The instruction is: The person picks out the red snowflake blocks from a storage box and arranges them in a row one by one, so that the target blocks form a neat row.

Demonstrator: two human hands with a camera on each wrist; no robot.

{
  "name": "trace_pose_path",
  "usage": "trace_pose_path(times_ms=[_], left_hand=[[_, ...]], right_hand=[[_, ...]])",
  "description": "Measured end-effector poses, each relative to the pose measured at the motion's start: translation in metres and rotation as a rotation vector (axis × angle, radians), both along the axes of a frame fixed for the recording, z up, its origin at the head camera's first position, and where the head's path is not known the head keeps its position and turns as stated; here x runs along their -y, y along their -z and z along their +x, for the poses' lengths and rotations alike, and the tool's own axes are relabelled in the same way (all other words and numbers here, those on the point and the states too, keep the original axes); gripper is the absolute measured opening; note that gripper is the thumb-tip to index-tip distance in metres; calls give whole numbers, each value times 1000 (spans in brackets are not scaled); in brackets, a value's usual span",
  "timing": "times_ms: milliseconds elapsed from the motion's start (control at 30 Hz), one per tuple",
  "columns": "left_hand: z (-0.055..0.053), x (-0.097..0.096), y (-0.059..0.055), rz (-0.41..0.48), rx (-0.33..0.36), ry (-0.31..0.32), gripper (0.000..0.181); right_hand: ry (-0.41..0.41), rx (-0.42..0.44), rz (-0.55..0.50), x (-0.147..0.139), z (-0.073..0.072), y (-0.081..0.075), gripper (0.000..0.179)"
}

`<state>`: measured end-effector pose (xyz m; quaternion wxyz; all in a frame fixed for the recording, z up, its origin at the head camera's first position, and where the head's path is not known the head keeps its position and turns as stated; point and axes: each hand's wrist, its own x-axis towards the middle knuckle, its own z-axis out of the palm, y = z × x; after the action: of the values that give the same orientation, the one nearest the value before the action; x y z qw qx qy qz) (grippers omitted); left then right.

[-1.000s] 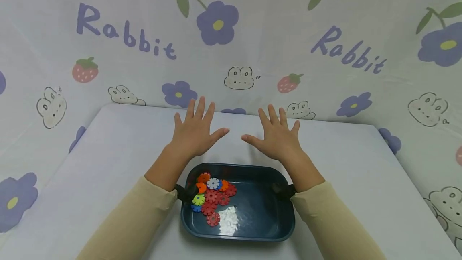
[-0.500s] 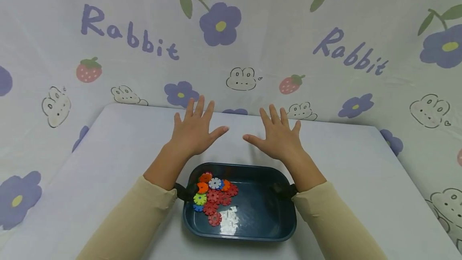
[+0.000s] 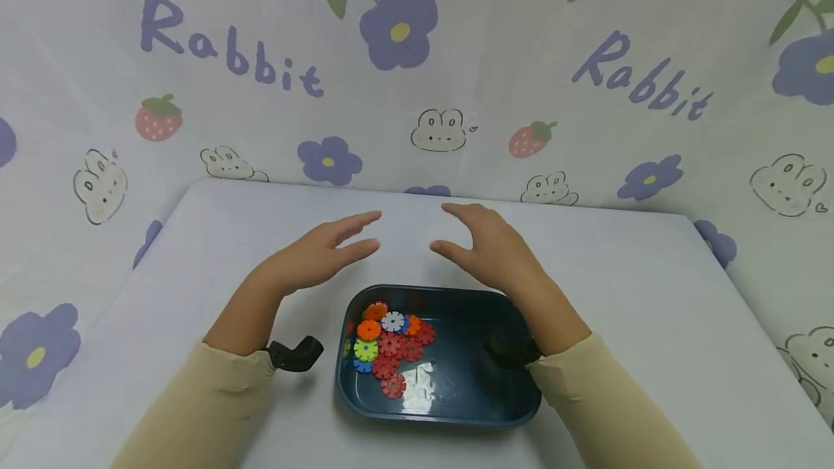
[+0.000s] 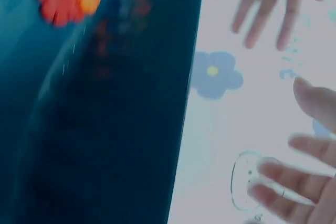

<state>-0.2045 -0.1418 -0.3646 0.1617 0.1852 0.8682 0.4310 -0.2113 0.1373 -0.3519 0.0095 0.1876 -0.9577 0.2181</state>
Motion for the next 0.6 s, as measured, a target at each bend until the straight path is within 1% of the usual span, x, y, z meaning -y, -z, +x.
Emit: trace_pose_path(times_ms=[33, 100, 167, 267, 300, 400, 500, 600], left_hand=[[3, 5, 7, 48, 29, 6, 63], [9, 12, 22, 149, 86, 17, 56], [16, 17, 37, 231, 142, 15, 53], [22, 19, 58, 331, 220, 12, 50], [24, 19, 64, 364, 247, 12, 50], [25, 18, 77, 425, 274, 6, 46], [26, 18, 84, 442, 265, -7, 42], [27, 20, 88, 445, 258, -6, 39]], right_hand=[[-49, 24, -49, 2, 2, 0, 61], [-163, 103, -146, 7, 4, 3, 47], [-279, 208, -218, 14, 4, 7, 37], [-421, 390, -270, 24, 5, 15, 29], [-459, 446, -275, 28, 6, 18, 28], [-558, 578, -243, 43, 7, 25, 26], [-626, 680, -190, 55, 10, 30, 23], [-658, 773, -149, 62, 14, 35, 23]])
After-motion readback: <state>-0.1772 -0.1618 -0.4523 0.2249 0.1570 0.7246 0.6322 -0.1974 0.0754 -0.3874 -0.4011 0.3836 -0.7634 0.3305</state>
